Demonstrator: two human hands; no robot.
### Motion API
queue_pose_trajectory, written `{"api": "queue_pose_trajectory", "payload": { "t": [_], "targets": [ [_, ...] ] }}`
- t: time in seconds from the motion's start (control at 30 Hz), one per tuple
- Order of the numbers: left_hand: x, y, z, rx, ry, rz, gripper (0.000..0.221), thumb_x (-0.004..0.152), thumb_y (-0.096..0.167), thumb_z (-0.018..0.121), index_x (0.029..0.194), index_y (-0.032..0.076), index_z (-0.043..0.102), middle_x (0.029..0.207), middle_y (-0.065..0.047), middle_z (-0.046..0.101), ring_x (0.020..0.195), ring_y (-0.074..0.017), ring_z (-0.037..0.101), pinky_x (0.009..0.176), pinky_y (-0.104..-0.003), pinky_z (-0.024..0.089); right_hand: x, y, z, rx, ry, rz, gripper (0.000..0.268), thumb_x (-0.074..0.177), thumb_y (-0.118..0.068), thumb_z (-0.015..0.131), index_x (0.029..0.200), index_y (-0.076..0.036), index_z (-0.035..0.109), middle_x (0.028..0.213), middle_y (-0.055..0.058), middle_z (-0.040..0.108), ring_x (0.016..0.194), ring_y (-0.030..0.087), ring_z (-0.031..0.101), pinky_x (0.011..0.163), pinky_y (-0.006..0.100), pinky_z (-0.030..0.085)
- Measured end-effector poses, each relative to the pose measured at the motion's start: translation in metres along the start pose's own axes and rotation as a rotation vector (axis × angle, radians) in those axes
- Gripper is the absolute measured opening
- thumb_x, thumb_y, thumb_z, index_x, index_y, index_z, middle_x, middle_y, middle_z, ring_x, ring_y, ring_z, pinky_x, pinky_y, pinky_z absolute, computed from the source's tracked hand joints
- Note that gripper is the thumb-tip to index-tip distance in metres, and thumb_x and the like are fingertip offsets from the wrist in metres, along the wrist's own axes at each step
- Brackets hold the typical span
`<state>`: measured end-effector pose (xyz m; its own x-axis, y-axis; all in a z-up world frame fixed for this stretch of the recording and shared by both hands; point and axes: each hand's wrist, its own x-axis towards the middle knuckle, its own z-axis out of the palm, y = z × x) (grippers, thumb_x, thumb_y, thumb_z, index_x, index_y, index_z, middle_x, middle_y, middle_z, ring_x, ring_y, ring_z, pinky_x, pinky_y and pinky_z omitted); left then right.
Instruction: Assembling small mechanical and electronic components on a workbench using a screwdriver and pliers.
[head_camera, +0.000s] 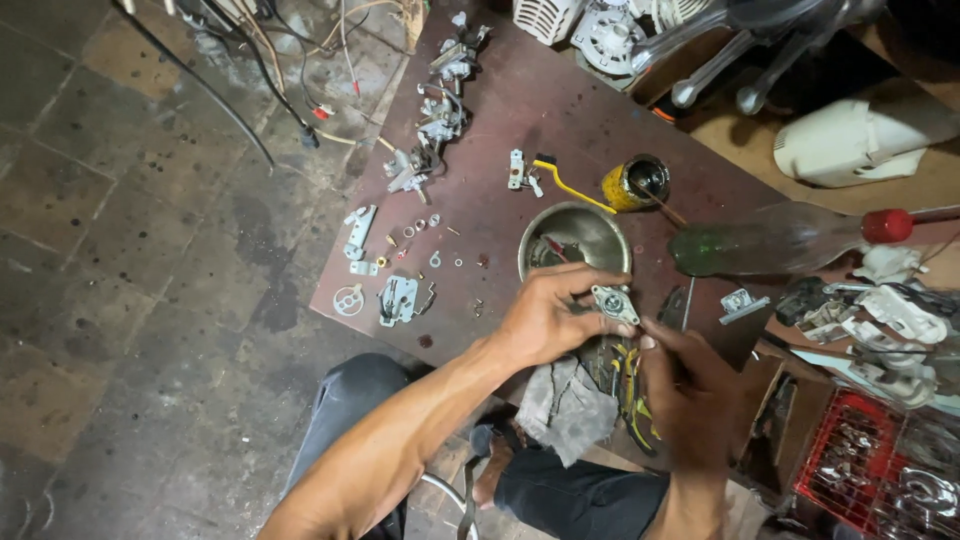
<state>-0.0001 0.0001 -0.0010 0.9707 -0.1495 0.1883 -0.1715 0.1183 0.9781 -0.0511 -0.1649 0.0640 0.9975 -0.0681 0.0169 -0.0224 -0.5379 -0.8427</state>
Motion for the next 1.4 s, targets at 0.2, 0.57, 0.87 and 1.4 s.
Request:
{"api": "queue_pose_trajectory", "payload": {
  "t": [0.2,0.57,0.87,1.4],
  "targets": [
    [0.0,-0.013,0.008,-0.131,0.039,-0.112,0.044,0.073,0.016,0.084,0.114,0.007,0.072,0.114,-0.005,0.065,0.098,-0.0158,0.062,0.082,-0.029,0.055,0.0,0.01,-0.01,0.026,0.0,0.008,0.022,0.089,0.01,0.062,0.109,0.003,0.07,0.077,0.003,0.061,0.058,0.009,0.051,0.053,0.02,0.04],
    [0.001,-0.022,0.004,-0.063,0.1,-0.029,0.046,0.071,0.015,0.086,0.114,0.007,0.073,0.102,-0.003,0.059,0.09,-0.0148,0.057,0.082,-0.027,0.047,0.0,0.036,-0.025,0.039,0.02,0.066,0.022,0.088,0.006,0.063,0.108,0.003,0.071,0.087,0.009,0.071,0.065,0.011,0.057,0.059,0.022,0.045],
    [-0.005,-0.013,0.002,-0.153,-0.027,-0.045,0.029,0.074,0.01,0.084,0.101,0.006,0.076,0.101,-0.003,0.059,0.086,-0.0127,0.055,0.075,-0.026,0.045,0.004,0.026,-0.022,0.017,0.041,-0.018,0.023,0.091,0.005,0.066,0.112,-0.002,0.07,0.084,0.001,0.059,0.065,0.007,0.045,0.06,0.02,0.036],
    [-0.009,-0.032,0.003,-0.245,-0.148,0.046,0.042,0.067,0.023,0.092,0.104,0.008,0.078,0.099,-0.011,0.069,0.088,-0.0183,0.064,0.073,-0.029,0.055,0.013,0.057,-0.038,-0.04,-0.045,-0.345,0.012,0.087,-0.006,0.071,0.095,-0.005,0.079,0.069,0.009,0.068,0.068,0.028,0.062,0.076,0.039,0.048]
  ]
}}
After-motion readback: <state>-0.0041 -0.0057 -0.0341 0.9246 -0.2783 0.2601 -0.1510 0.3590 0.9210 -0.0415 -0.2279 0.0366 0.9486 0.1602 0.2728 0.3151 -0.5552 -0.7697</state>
